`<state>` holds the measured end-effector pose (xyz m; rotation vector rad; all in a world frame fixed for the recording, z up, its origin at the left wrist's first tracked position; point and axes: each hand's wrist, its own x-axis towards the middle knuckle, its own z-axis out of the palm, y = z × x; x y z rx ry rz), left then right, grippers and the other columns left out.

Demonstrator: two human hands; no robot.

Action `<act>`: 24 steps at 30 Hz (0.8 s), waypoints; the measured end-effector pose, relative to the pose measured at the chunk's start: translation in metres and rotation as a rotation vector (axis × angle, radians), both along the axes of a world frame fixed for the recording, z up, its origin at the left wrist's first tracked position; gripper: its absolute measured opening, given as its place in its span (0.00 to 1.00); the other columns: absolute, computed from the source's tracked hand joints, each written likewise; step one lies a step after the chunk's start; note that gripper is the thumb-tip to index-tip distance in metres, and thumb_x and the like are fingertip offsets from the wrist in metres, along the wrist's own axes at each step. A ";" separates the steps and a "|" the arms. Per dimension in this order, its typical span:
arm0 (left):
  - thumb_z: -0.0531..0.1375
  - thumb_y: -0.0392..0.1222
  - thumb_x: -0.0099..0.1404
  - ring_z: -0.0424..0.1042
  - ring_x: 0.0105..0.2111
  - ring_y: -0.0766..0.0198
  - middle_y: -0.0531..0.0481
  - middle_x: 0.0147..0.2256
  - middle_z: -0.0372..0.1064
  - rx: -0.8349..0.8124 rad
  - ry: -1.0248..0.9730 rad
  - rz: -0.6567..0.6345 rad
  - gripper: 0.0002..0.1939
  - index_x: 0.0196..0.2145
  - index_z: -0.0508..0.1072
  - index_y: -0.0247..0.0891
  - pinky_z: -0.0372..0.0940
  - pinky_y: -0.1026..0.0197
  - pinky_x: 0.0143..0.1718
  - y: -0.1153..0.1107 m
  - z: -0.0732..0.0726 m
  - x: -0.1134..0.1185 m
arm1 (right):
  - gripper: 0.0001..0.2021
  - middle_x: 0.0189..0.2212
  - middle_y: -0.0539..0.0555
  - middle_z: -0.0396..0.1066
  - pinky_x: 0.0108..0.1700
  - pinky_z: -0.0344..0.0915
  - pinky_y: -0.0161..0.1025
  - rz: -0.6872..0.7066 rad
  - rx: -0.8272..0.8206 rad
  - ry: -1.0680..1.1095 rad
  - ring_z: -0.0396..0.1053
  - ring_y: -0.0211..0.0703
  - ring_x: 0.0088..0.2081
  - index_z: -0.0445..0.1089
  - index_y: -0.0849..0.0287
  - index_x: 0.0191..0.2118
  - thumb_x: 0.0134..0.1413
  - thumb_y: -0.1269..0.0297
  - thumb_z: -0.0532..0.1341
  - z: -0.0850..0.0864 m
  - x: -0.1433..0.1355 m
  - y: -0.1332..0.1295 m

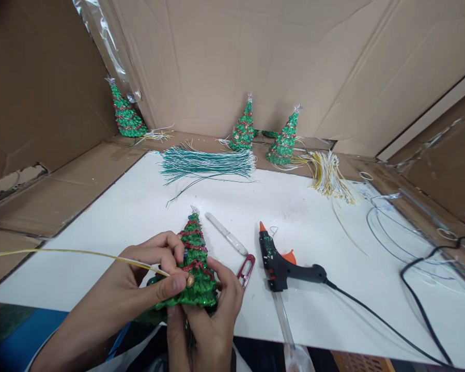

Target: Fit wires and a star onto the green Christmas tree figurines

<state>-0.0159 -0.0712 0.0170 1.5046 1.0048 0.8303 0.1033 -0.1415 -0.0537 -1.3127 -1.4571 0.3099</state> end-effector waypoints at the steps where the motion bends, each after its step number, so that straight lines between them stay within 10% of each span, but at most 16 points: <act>1: 0.65 0.50 0.61 0.65 0.35 0.65 0.52 0.35 0.62 -0.005 0.001 0.000 0.15 0.22 0.75 0.39 0.59 0.62 0.39 0.001 0.000 0.000 | 0.14 0.60 0.57 0.53 0.52 0.60 0.52 0.002 0.001 0.047 0.57 0.54 0.57 0.74 0.51 0.46 0.59 0.75 0.58 -0.002 -0.001 0.000; 9: 0.66 0.66 0.49 0.64 0.48 0.54 0.49 0.46 0.66 0.006 -0.013 -0.031 0.30 0.46 0.77 0.50 0.60 0.58 0.51 -0.005 0.000 -0.012 | 0.11 0.59 0.56 0.54 0.49 0.61 0.50 0.016 0.050 0.116 0.60 0.53 0.55 0.74 0.53 0.37 0.54 0.77 0.59 -0.007 -0.001 0.001; 24: 0.73 0.43 0.51 0.50 0.66 0.51 0.53 0.64 0.56 -0.001 0.067 0.097 0.52 0.65 0.48 0.62 0.52 0.50 0.64 -0.019 -0.005 -0.007 | 0.10 0.51 0.58 0.60 0.45 0.63 0.48 0.008 0.193 -0.105 0.63 0.54 0.50 0.68 0.57 0.21 0.48 0.77 0.58 -0.017 0.029 -0.016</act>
